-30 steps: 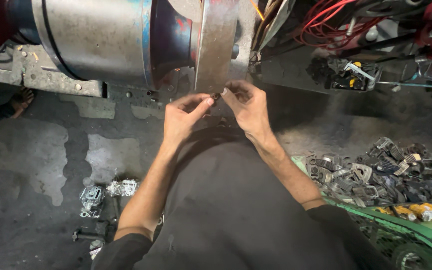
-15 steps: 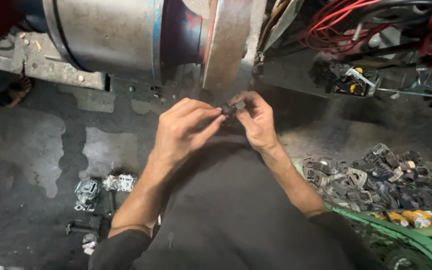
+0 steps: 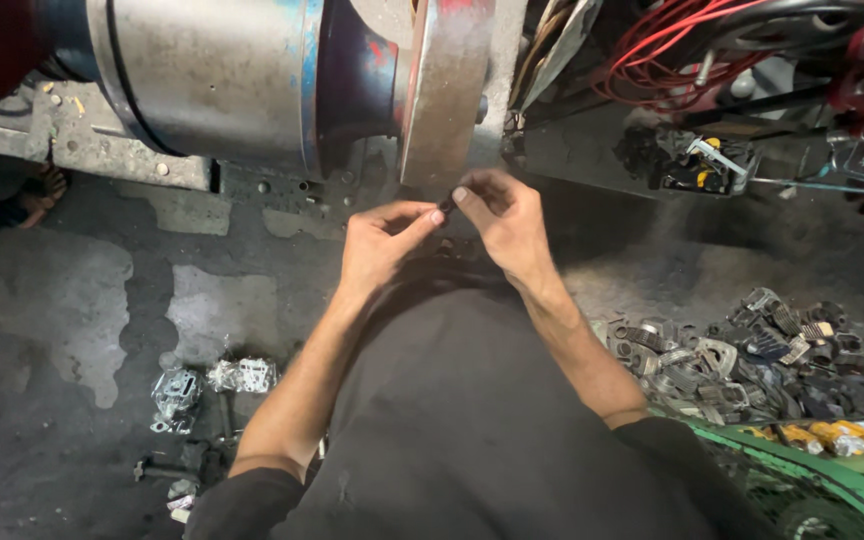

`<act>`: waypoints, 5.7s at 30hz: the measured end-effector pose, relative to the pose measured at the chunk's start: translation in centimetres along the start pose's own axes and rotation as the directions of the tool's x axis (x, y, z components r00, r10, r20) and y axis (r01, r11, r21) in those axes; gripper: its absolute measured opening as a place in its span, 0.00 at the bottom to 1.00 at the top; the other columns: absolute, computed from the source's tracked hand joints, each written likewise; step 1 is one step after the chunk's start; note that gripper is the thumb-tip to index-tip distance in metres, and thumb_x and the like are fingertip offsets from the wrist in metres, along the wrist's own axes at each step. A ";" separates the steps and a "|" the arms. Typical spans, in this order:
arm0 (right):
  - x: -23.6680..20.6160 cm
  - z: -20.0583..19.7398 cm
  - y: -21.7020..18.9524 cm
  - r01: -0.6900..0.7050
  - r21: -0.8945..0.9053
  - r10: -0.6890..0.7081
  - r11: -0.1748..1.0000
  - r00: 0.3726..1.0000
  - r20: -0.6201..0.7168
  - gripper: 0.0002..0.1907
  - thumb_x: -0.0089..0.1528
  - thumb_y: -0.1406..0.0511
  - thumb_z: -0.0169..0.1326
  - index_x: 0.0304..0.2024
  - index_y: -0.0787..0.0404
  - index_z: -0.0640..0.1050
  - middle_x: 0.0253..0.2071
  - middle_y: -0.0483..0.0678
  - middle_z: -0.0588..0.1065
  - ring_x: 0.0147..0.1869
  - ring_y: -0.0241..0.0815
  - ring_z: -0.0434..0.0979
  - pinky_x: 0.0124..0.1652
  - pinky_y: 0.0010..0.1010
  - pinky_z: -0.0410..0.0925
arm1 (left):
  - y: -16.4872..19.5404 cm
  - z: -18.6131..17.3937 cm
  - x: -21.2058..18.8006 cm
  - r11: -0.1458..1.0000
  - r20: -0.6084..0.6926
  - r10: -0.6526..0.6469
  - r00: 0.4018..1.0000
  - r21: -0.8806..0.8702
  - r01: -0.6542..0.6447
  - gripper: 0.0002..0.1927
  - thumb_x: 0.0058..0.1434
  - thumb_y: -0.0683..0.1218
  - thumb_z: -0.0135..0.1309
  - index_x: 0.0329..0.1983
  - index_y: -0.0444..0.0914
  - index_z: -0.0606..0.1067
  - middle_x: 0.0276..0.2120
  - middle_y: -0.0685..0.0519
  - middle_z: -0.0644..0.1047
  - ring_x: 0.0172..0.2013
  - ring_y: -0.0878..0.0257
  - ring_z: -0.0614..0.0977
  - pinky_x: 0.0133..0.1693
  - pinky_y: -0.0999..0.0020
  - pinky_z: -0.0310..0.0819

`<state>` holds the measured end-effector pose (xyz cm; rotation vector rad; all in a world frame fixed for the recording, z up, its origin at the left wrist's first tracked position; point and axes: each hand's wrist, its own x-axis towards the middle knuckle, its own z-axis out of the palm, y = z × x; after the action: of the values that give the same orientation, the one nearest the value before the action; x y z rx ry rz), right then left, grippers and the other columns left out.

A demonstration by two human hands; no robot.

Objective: The person holds small metal components against a spinning bench grinder, grinding their edges with sparks flying, and periodically turns the parts over to grind other sides. They handle the parts one at a time by hand throughout the episode.

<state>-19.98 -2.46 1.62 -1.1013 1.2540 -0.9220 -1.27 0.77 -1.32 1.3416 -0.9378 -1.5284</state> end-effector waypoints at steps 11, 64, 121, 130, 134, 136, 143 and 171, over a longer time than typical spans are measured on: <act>0.2 1.0 -0.5 0.011 0.017 -0.010 1.000 0.998 -0.066 0.09 0.66 0.70 0.59 0.47 0.71 0.79 0.40 0.46 0.80 0.44 0.30 0.79 0.44 0.22 0.71 | 0.2 -0.7 0.9 0.998 -0.002 0.054 0.999 -0.015 -0.054 0.14 0.62 0.47 0.65 0.46 0.33 0.83 0.36 0.55 0.84 0.34 0.73 0.80 0.37 0.76 0.75; -1.7 -1.8 2.4 0.045 0.349 -0.104 0.936 0.983 0.153 0.05 0.70 0.69 0.58 0.45 0.66 0.77 0.41 0.42 0.76 0.44 0.31 0.74 0.46 0.24 0.69 | 6.6 -0.2 -3.1 0.558 0.143 0.683 0.717 0.531 -0.637 0.07 0.61 0.41 0.67 0.38 0.35 0.80 0.36 0.50 0.83 0.37 0.59 0.83 0.41 0.68 0.77; 1.0 -0.5 -1.3 0.001 -0.183 -0.001 0.983 1.000 0.001 0.10 0.64 0.68 0.62 0.44 0.69 0.81 0.35 0.45 0.80 0.39 0.29 0.76 0.39 0.22 0.69 | -0.2 0.3 0.2 0.993 -0.052 0.112 0.992 0.037 -0.110 0.12 0.63 0.46 0.65 0.44 0.34 0.84 0.36 0.56 0.84 0.36 0.73 0.80 0.40 0.76 0.75; 0.6 0.7 -0.3 0.000 0.121 0.007 0.993 0.998 -0.055 0.10 0.65 0.71 0.59 0.48 0.71 0.79 0.43 0.47 0.81 0.46 0.31 0.79 0.47 0.23 0.72 | 1.1 -0.7 1.2 0.994 -0.003 0.103 0.995 0.031 -0.103 0.11 0.62 0.45 0.64 0.45 0.34 0.83 0.35 0.56 0.84 0.35 0.73 0.82 0.38 0.76 0.77; 0.0 0.5 0.4 -0.001 0.140 0.009 0.990 0.998 -0.056 0.08 0.66 0.72 0.58 0.47 0.70 0.79 0.41 0.45 0.79 0.44 0.31 0.76 0.44 0.23 0.70 | 3.5 -0.9 0.7 0.960 0.025 0.216 0.976 0.178 -0.217 0.09 0.63 0.44 0.66 0.43 0.35 0.83 0.34 0.55 0.84 0.35 0.72 0.82 0.38 0.74 0.77; -0.4 0.1 0.8 0.029 0.160 -0.028 0.987 1.000 -0.005 0.07 0.67 0.72 0.58 0.46 0.69 0.78 0.41 0.43 0.76 0.44 0.30 0.74 0.45 0.23 0.68 | 5.3 -1.2 -0.1 0.881 0.053 0.386 0.921 0.274 -0.385 0.08 0.61 0.43 0.66 0.42 0.35 0.83 0.35 0.54 0.84 0.35 0.67 0.83 0.39 0.72 0.77; -1.8 -1.4 2.2 0.122 0.332 -0.188 0.936 0.966 0.176 0.04 0.70 0.70 0.55 0.46 0.66 0.77 0.44 0.42 0.75 0.49 0.30 0.73 0.50 0.24 0.67 | 8.4 -0.7 -3.3 0.542 0.186 0.689 0.701 0.510 -0.668 0.08 0.58 0.40 0.69 0.38 0.34 0.80 0.34 0.49 0.82 0.34 0.54 0.82 0.39 0.65 0.76; -0.1 1.0 0.0 0.042 0.052 -0.037 0.998 0.996 -0.080 0.10 0.66 0.68 0.60 0.47 0.69 0.79 0.42 0.45 0.80 0.45 0.29 0.78 0.46 0.21 0.70 | 2.5 -1.0 1.0 0.956 0.010 0.251 0.968 0.157 -0.249 0.10 0.65 0.44 0.65 0.45 0.33 0.83 0.36 0.55 0.85 0.36 0.73 0.81 0.40 0.76 0.77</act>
<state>-19.04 -2.20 1.59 -1.0593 1.2681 -1.0321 -0.04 -0.97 0.55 1.2825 -1.1947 -1.2755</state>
